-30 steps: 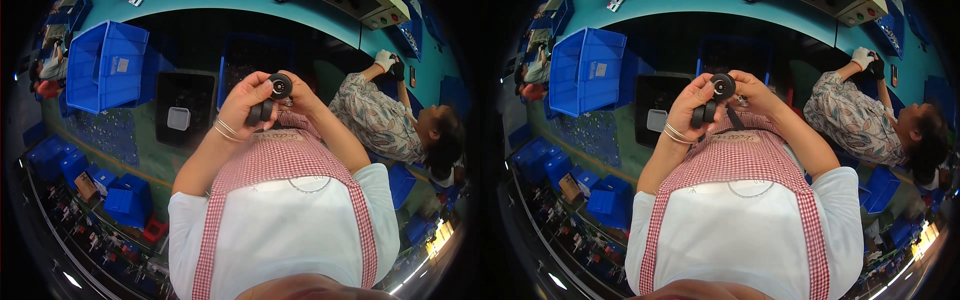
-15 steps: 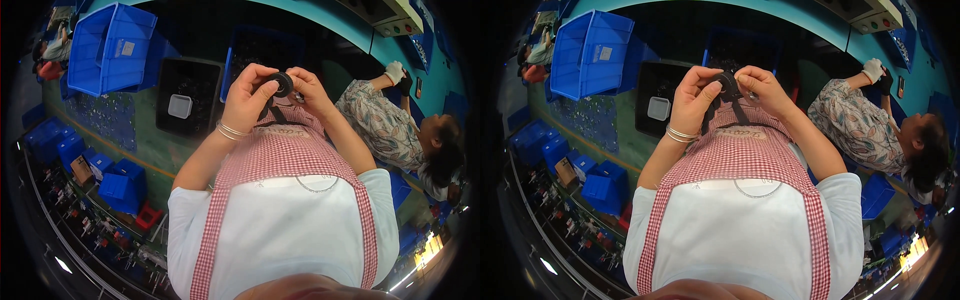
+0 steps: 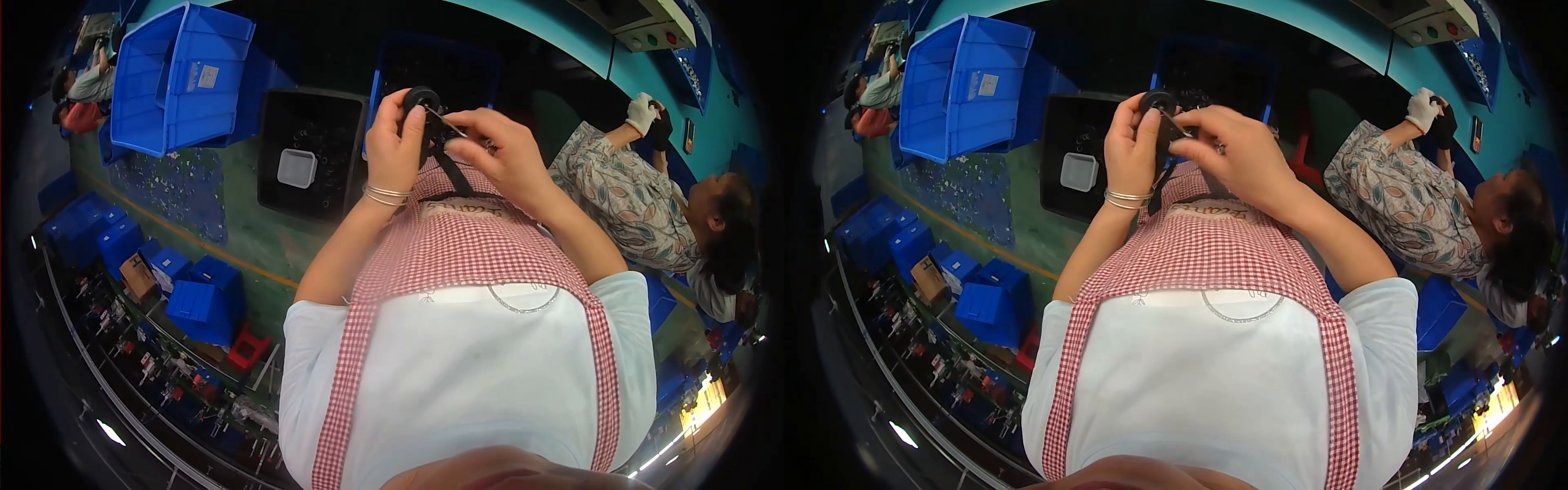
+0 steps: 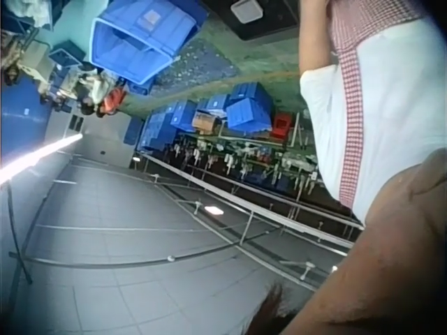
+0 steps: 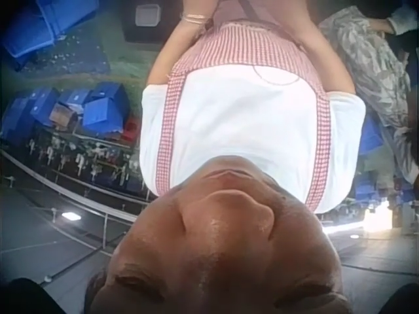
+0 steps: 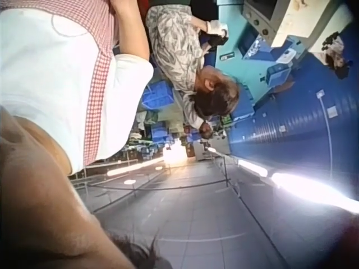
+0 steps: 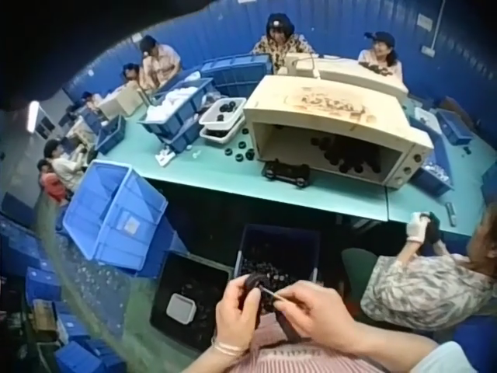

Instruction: The person assembles toy car parts by hand, joining plastic components and metallic pins at a factory workbench.

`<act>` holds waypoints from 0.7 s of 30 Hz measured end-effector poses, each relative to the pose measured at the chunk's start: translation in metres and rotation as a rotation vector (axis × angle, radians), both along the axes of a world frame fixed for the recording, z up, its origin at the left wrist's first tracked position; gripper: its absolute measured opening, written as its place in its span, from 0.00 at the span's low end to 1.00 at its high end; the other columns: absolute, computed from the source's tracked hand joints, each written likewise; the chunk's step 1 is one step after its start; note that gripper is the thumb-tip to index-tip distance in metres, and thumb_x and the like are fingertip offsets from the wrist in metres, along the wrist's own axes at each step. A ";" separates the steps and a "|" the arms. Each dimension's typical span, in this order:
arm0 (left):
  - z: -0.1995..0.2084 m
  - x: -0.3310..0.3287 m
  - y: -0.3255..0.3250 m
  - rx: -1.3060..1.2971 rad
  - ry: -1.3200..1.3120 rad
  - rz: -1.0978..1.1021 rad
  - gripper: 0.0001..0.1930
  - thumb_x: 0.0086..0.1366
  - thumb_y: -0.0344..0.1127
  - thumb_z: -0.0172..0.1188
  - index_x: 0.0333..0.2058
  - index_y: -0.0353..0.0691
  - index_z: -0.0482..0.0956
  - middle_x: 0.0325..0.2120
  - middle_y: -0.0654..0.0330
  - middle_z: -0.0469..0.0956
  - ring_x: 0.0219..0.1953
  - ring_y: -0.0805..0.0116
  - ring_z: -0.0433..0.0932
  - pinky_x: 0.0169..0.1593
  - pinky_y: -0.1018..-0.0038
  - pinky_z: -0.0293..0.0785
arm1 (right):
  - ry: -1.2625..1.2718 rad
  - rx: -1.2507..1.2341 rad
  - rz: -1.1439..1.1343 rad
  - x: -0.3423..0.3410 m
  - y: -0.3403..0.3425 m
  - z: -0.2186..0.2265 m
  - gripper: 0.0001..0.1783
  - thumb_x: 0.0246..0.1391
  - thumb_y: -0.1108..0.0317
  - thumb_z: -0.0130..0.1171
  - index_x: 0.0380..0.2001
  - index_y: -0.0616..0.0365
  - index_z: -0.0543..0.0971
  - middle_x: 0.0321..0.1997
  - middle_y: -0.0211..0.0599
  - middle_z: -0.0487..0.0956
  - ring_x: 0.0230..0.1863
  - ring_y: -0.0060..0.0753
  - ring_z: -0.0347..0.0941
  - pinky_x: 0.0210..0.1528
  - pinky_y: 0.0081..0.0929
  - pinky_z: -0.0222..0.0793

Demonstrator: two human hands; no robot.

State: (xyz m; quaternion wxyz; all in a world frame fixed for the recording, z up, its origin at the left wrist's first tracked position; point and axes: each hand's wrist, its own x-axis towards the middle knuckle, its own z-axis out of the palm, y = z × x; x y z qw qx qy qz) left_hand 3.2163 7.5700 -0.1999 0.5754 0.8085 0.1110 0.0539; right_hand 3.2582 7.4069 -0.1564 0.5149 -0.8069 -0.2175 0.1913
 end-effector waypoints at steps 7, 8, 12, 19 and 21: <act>0.022 0.008 -0.002 -0.712 0.451 -0.021 0.12 0.64 0.32 0.46 0.44 0.34 0.66 0.31 0.57 0.77 0.21 0.78 0.74 0.22 0.83 0.72 | 0.441 0.122 -0.016 0.030 -0.004 -0.015 0.12 0.55 0.64 0.52 0.37 0.62 0.75 0.30 0.33 0.77 0.33 0.21 0.73 0.36 0.18 0.67; 0.019 0.008 -0.005 -0.702 0.433 -0.034 0.11 0.64 0.32 0.46 0.43 0.34 0.67 0.30 0.58 0.77 0.21 0.78 0.74 0.22 0.84 0.72 | 0.485 0.134 0.004 0.031 -0.002 -0.024 0.12 0.55 0.64 0.52 0.35 0.62 0.74 0.30 0.33 0.77 0.32 0.21 0.72 0.36 0.18 0.67; 0.003 0.012 -0.014 -0.281 0.252 -0.064 0.10 0.63 0.33 0.48 0.41 0.35 0.69 0.27 0.59 0.76 0.22 0.73 0.75 0.24 0.80 0.71 | 0.436 0.083 0.018 0.034 0.001 -0.033 0.12 0.55 0.62 0.53 0.32 0.63 0.73 0.29 0.36 0.77 0.29 0.22 0.72 0.33 0.18 0.67; 0.003 0.014 -0.004 -0.086 0.296 -0.212 0.10 0.63 0.36 0.49 0.39 0.36 0.69 0.28 0.58 0.77 0.22 0.72 0.75 0.25 0.79 0.69 | 0.353 0.065 -0.004 0.033 -0.006 -0.037 0.13 0.55 0.63 0.53 0.34 0.64 0.72 0.27 0.38 0.76 0.28 0.25 0.72 0.32 0.19 0.67; 0.005 0.013 -0.008 -0.726 0.477 0.019 0.10 0.64 0.37 0.48 0.38 0.36 0.68 0.28 0.56 0.76 0.20 0.75 0.74 0.20 0.83 0.69 | 0.426 0.126 -0.062 0.024 0.001 -0.043 0.13 0.55 0.63 0.53 0.34 0.64 0.72 0.26 0.36 0.76 0.28 0.24 0.72 0.32 0.19 0.67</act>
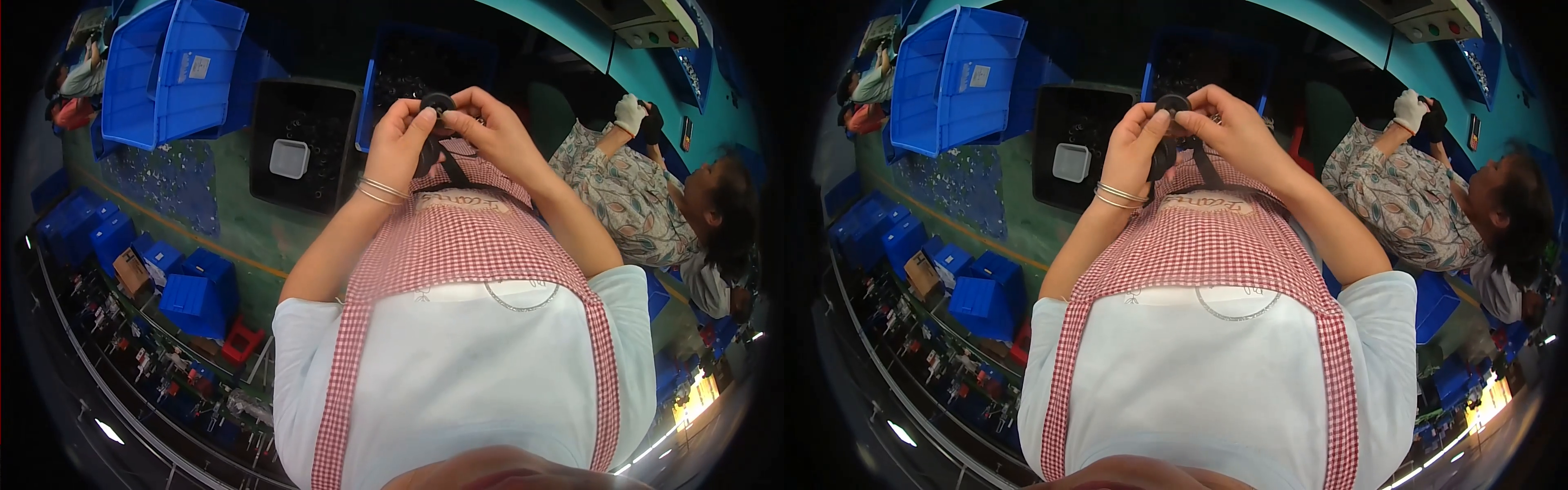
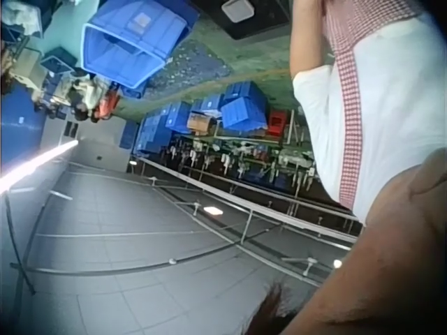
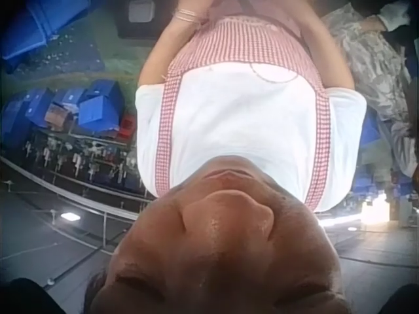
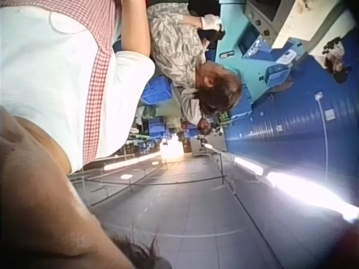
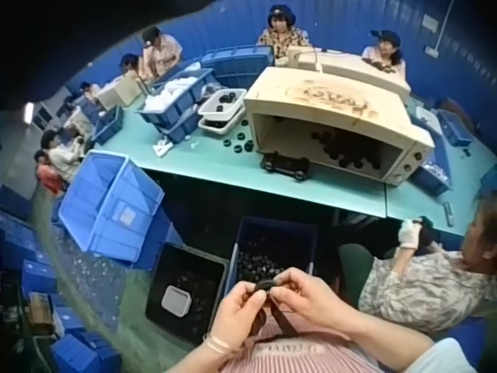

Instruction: The person assembles toy car parts by hand, joining plastic components and metallic pins at a factory workbench.

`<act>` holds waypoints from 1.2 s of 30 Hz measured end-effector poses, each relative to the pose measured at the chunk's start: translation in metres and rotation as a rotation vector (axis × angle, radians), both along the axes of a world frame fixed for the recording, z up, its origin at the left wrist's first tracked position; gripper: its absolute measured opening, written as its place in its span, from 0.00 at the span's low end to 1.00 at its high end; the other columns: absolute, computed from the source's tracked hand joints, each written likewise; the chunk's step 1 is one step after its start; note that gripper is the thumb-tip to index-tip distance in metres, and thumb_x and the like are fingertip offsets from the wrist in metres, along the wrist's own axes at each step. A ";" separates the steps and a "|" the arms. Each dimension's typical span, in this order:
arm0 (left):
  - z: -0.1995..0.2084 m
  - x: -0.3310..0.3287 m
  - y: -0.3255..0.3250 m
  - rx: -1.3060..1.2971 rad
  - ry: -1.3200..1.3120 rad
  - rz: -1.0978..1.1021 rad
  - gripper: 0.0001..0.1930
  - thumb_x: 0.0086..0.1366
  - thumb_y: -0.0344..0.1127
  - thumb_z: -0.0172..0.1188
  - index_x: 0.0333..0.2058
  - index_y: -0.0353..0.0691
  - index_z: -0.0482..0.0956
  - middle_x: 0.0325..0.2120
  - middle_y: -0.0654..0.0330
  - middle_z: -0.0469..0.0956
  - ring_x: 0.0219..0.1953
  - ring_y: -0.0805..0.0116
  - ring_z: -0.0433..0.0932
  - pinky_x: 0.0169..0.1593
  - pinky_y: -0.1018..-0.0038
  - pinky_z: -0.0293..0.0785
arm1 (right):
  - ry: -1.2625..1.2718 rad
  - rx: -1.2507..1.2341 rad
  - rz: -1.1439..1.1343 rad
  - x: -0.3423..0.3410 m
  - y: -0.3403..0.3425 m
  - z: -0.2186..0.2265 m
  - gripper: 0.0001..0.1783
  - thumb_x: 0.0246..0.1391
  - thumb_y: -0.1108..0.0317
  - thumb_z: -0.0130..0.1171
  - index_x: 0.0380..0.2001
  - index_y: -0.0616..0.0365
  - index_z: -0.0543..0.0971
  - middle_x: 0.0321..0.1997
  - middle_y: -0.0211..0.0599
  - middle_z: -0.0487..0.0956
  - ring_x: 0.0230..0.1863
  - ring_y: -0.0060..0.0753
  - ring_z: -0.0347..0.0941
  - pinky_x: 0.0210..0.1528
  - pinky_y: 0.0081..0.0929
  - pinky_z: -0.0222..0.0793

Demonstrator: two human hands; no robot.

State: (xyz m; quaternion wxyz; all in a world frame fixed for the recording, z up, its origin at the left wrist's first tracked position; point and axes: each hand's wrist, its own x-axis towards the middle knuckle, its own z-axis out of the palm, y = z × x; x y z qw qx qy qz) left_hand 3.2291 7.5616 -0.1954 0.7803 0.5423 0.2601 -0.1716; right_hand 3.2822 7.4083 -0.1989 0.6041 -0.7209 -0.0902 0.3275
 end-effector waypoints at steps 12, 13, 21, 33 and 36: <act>-0.015 -0.016 0.004 -0.217 0.041 0.077 0.10 0.64 0.38 0.51 0.35 0.37 0.69 0.24 0.61 0.73 0.17 0.77 0.73 0.14 0.85 0.66 | 0.361 0.152 0.006 -0.010 -0.002 -0.018 0.13 0.57 0.58 0.50 0.29 0.57 0.72 0.22 0.23 0.68 0.22 0.15 0.61 0.25 0.15 0.58; -0.014 -0.015 0.003 -0.218 0.042 0.078 0.10 0.64 0.38 0.51 0.35 0.37 0.69 0.24 0.61 0.73 0.17 0.77 0.73 0.14 0.85 0.66 | 0.372 0.215 -0.080 -0.011 0.000 -0.019 0.13 0.57 0.58 0.50 0.29 0.56 0.72 0.21 0.22 0.67 0.22 0.14 0.61 0.24 0.15 0.57; -0.015 -0.007 0.002 -0.128 0.043 0.005 0.10 0.64 0.41 0.51 0.34 0.39 0.70 0.18 0.64 0.72 0.15 0.79 0.72 0.13 0.86 0.64 | -0.058 0.009 0.048 -0.001 0.001 -0.022 0.13 0.58 0.59 0.49 0.29 0.59 0.71 0.20 0.25 0.67 0.23 0.16 0.60 0.24 0.18 0.56; -0.020 0.022 -0.017 -0.128 0.095 0.110 0.10 0.64 0.40 0.51 0.32 0.38 0.69 0.16 0.60 0.72 0.14 0.76 0.71 0.13 0.85 0.64 | -0.066 0.001 -0.008 0.024 -0.014 -0.034 0.13 0.57 0.59 0.51 0.31 0.59 0.71 0.22 0.26 0.70 0.25 0.16 0.63 0.26 0.17 0.59; -0.026 0.030 -0.020 -0.236 0.122 0.096 0.10 0.64 0.40 0.51 0.34 0.38 0.68 0.16 0.59 0.72 0.14 0.76 0.72 0.14 0.84 0.65 | 0.050 0.086 -0.025 0.034 -0.014 -0.030 0.12 0.57 0.59 0.52 0.31 0.58 0.71 0.22 0.25 0.71 0.25 0.14 0.63 0.26 0.15 0.59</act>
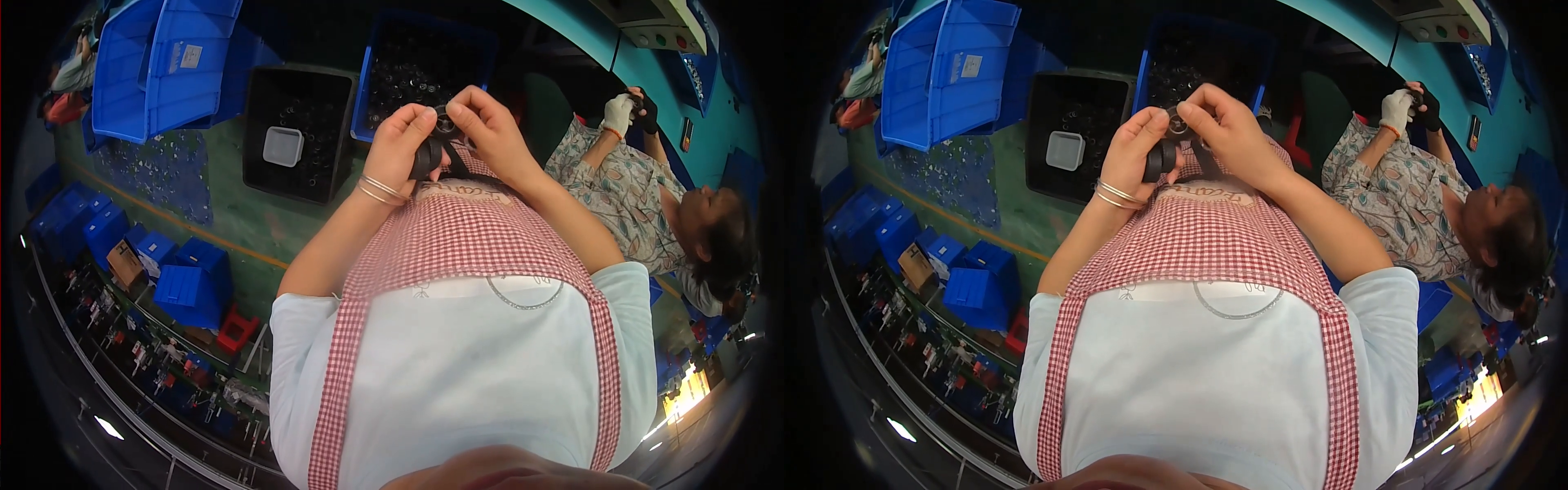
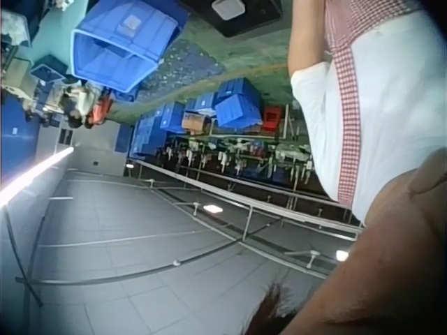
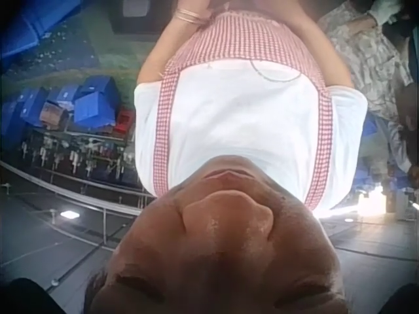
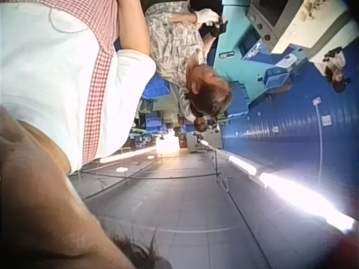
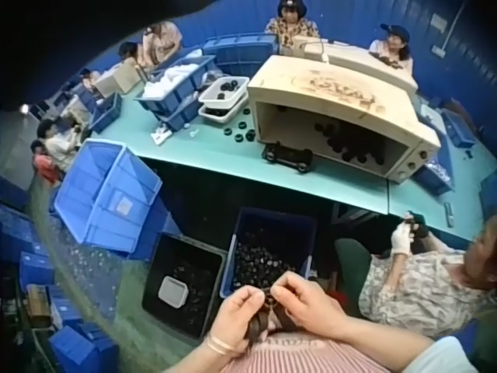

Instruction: The person assembles toy car parts by hand, joining plastic components and metallic pins at a factory workbench.

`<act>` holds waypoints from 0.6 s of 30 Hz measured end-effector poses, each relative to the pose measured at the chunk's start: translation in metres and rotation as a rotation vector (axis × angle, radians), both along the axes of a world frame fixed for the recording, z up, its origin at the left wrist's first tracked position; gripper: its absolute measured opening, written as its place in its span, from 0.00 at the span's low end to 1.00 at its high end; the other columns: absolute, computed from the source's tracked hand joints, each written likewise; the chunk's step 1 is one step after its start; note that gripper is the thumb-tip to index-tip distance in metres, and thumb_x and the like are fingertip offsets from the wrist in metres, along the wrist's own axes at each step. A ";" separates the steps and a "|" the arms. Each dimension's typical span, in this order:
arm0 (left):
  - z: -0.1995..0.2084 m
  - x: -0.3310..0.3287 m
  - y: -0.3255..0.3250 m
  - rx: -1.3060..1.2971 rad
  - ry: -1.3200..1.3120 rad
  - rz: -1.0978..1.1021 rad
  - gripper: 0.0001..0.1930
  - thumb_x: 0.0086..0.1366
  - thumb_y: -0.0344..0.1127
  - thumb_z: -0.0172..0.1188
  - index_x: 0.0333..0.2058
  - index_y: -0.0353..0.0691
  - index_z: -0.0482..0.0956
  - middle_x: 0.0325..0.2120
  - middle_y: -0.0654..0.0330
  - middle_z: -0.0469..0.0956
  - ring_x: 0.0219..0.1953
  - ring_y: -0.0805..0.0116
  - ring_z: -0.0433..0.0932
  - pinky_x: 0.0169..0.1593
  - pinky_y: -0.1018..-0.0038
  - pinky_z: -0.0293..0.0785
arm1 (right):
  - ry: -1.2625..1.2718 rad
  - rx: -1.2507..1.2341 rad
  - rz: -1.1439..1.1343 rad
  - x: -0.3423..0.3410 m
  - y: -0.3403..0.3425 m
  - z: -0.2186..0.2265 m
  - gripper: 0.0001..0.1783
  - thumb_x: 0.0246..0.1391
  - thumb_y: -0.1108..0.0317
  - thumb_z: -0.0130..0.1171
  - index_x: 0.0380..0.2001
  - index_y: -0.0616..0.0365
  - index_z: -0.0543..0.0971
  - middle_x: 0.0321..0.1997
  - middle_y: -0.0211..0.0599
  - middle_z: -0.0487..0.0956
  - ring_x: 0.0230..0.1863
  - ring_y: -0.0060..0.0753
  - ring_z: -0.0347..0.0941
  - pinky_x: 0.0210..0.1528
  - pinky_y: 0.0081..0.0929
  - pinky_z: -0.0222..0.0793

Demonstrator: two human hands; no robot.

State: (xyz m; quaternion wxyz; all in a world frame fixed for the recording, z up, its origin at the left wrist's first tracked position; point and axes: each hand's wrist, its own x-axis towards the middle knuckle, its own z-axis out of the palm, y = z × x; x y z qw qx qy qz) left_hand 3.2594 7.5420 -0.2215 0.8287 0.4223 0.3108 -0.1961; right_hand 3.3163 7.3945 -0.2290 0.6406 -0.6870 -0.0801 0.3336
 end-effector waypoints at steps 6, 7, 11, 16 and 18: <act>0.006 0.009 0.001 0.078 -0.075 0.001 0.09 0.63 0.34 0.52 0.37 0.36 0.67 0.19 0.58 0.74 0.16 0.74 0.73 0.16 0.83 0.67 | 0.179 0.050 -0.080 0.020 -0.004 0.002 0.12 0.57 0.60 0.52 0.31 0.58 0.73 0.23 0.24 0.71 0.22 0.13 0.62 0.23 0.14 0.58; 0.006 0.010 0.002 0.274 -0.091 -0.011 0.09 0.62 0.32 0.53 0.38 0.36 0.67 0.20 0.58 0.75 0.17 0.73 0.74 0.18 0.82 0.68 | 0.128 0.004 -0.085 0.022 -0.007 0.003 0.12 0.57 0.59 0.52 0.31 0.58 0.74 0.22 0.24 0.71 0.21 0.13 0.61 0.22 0.14 0.57; 0.004 0.005 0.014 0.928 -0.363 -0.116 0.11 0.58 0.28 0.56 0.39 0.34 0.67 0.27 0.58 0.76 0.24 0.75 0.76 0.25 0.81 0.70 | 0.432 -0.017 0.136 0.039 -0.016 0.025 0.11 0.56 0.60 0.52 0.33 0.56 0.76 0.20 0.21 0.67 0.18 0.08 0.58 0.16 0.08 0.47; 0.018 0.005 0.020 0.956 -0.552 -0.119 0.16 0.54 0.29 0.60 0.41 0.34 0.68 0.35 0.57 0.74 0.31 0.73 0.76 0.32 0.80 0.71 | 0.345 -0.070 0.283 0.033 -0.015 0.027 0.10 0.55 0.64 0.54 0.33 0.59 0.77 0.21 0.22 0.69 0.19 0.10 0.60 0.18 0.09 0.52; 0.028 0.004 0.019 0.659 -0.428 -0.023 0.18 0.53 0.30 0.62 0.42 0.34 0.69 0.38 0.57 0.73 0.34 0.72 0.76 0.35 0.80 0.72 | 0.026 0.065 0.196 0.023 -0.017 0.011 0.09 0.54 0.67 0.55 0.34 0.62 0.77 0.22 0.25 0.69 0.23 0.14 0.63 0.22 0.13 0.57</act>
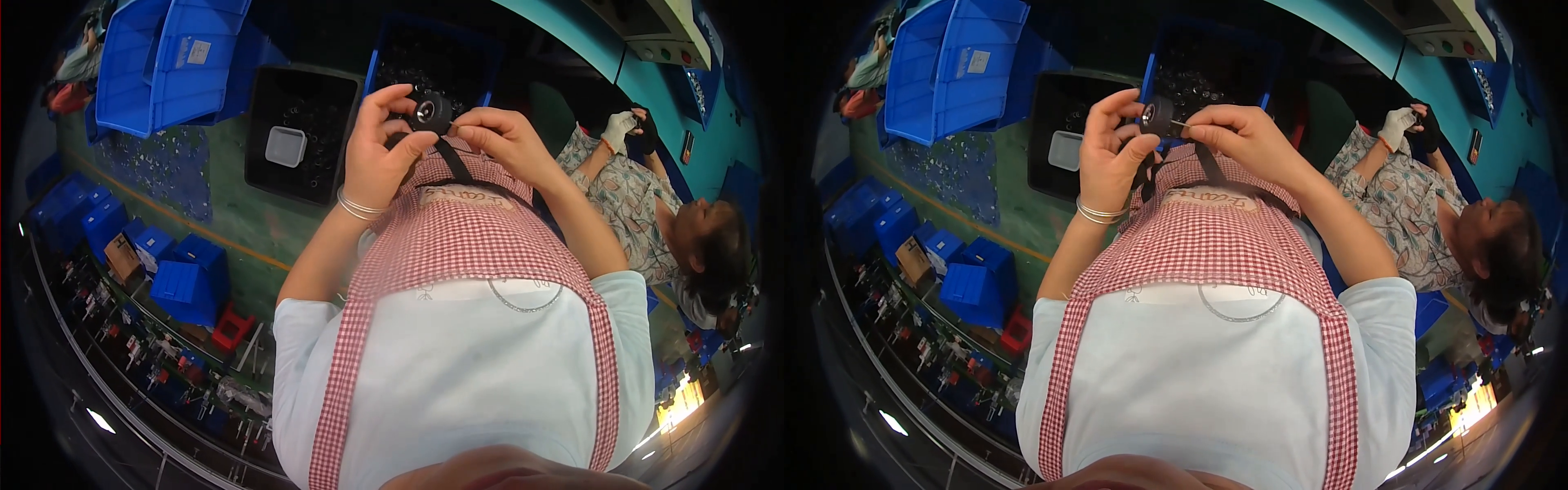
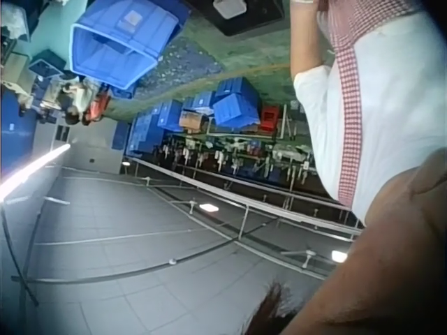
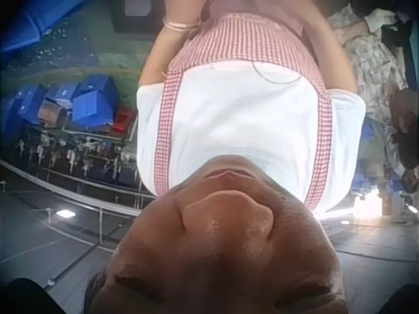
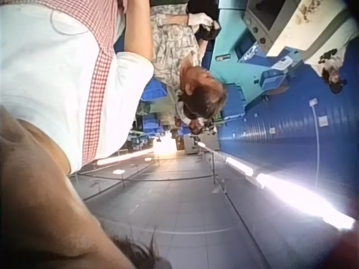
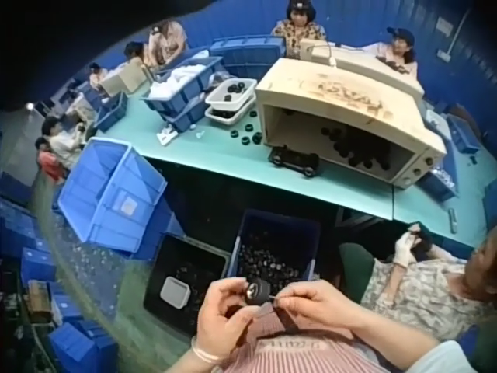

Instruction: The person assembles toy car parts by hand, joining plastic components and metallic pins at a factory workbench.

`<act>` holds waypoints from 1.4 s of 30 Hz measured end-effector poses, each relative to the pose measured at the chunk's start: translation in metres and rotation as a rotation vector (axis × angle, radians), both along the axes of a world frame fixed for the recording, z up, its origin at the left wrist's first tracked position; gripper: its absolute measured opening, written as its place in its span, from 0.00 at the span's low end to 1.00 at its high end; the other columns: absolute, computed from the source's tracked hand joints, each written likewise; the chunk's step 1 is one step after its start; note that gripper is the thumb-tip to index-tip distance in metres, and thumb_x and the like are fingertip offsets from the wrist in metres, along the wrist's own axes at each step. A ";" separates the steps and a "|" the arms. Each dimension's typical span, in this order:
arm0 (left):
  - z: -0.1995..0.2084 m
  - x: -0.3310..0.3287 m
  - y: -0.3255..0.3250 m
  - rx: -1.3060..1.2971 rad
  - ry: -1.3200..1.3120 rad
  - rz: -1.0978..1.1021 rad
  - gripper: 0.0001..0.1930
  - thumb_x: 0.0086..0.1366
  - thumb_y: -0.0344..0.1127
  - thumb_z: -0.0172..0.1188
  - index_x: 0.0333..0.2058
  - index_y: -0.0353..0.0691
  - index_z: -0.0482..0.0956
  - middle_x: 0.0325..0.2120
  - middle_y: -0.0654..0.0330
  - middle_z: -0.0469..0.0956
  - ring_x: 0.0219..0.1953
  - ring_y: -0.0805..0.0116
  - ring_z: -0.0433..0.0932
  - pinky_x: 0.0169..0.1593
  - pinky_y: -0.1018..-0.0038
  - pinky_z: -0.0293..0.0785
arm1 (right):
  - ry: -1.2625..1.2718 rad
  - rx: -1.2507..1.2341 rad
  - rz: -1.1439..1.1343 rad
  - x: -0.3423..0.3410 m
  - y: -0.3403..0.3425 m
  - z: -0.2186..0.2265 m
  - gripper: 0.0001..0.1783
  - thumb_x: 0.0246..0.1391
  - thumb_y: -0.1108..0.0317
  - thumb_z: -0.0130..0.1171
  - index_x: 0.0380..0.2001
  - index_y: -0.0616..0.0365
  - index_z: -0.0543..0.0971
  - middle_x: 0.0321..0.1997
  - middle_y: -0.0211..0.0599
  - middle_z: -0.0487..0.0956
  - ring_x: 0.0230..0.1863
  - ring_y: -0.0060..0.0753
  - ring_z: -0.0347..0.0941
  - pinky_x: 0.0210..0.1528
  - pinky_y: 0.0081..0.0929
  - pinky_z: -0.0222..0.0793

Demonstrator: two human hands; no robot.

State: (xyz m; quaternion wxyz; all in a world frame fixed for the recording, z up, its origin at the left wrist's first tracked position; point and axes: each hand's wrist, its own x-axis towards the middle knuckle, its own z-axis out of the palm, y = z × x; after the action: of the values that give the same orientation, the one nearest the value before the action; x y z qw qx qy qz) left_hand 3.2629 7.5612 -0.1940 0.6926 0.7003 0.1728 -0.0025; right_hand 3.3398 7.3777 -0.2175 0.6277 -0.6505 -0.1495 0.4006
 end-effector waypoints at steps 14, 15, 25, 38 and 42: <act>0.021 -0.012 -0.012 0.089 -0.124 -0.078 0.22 0.48 0.30 0.67 0.42 0.36 0.68 0.34 0.61 0.70 0.37 0.72 0.74 0.42 0.79 0.72 | 0.082 0.209 0.035 -0.021 0.008 -0.002 0.08 0.55 0.70 0.52 0.36 0.60 0.77 0.26 0.29 0.72 0.26 0.19 0.65 0.30 0.18 0.62; 0.020 -0.012 -0.012 0.057 -0.138 -0.080 0.23 0.49 0.28 0.66 0.43 0.35 0.67 0.34 0.62 0.69 0.39 0.74 0.73 0.44 0.80 0.71 | 0.079 0.207 0.036 -0.022 0.008 -0.004 0.08 0.55 0.70 0.52 0.36 0.60 0.77 0.26 0.29 0.72 0.26 0.19 0.65 0.30 0.18 0.62; 0.029 -0.002 -0.001 -0.575 0.266 -0.200 0.14 0.60 0.30 0.53 0.44 0.33 0.67 0.33 0.57 0.72 0.19 0.76 0.74 0.16 0.85 0.69 | -0.057 0.237 0.019 -0.016 -0.001 -0.026 0.08 0.55 0.70 0.52 0.36 0.60 0.78 0.27 0.28 0.71 0.28 0.19 0.65 0.31 0.17 0.62; -0.021 -0.010 -0.001 0.320 0.143 -0.139 0.13 0.64 0.36 0.49 0.45 0.39 0.71 0.28 0.62 0.76 0.26 0.79 0.73 0.28 0.86 0.71 | -0.503 -0.340 -0.075 -0.007 0.009 0.021 0.07 0.46 0.68 0.59 0.28 0.60 0.77 0.23 0.36 0.75 0.24 0.30 0.73 0.27 0.22 0.67; -0.024 -0.009 -0.006 -0.456 0.300 0.031 0.11 0.65 0.37 0.49 0.41 0.36 0.72 0.28 0.61 0.78 0.22 0.80 0.73 0.23 0.86 0.69 | -0.923 -0.239 -0.078 -0.007 0.011 0.026 0.06 0.45 0.70 0.59 0.29 0.57 0.77 0.26 0.36 0.76 0.25 0.35 0.73 0.28 0.25 0.69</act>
State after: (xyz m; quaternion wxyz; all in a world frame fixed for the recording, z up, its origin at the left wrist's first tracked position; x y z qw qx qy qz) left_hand 3.2540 7.5551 -0.2183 0.7991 0.5153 0.2791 -0.1344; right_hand 3.3330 7.3884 -0.1920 0.4310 -0.8333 -0.3410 0.0602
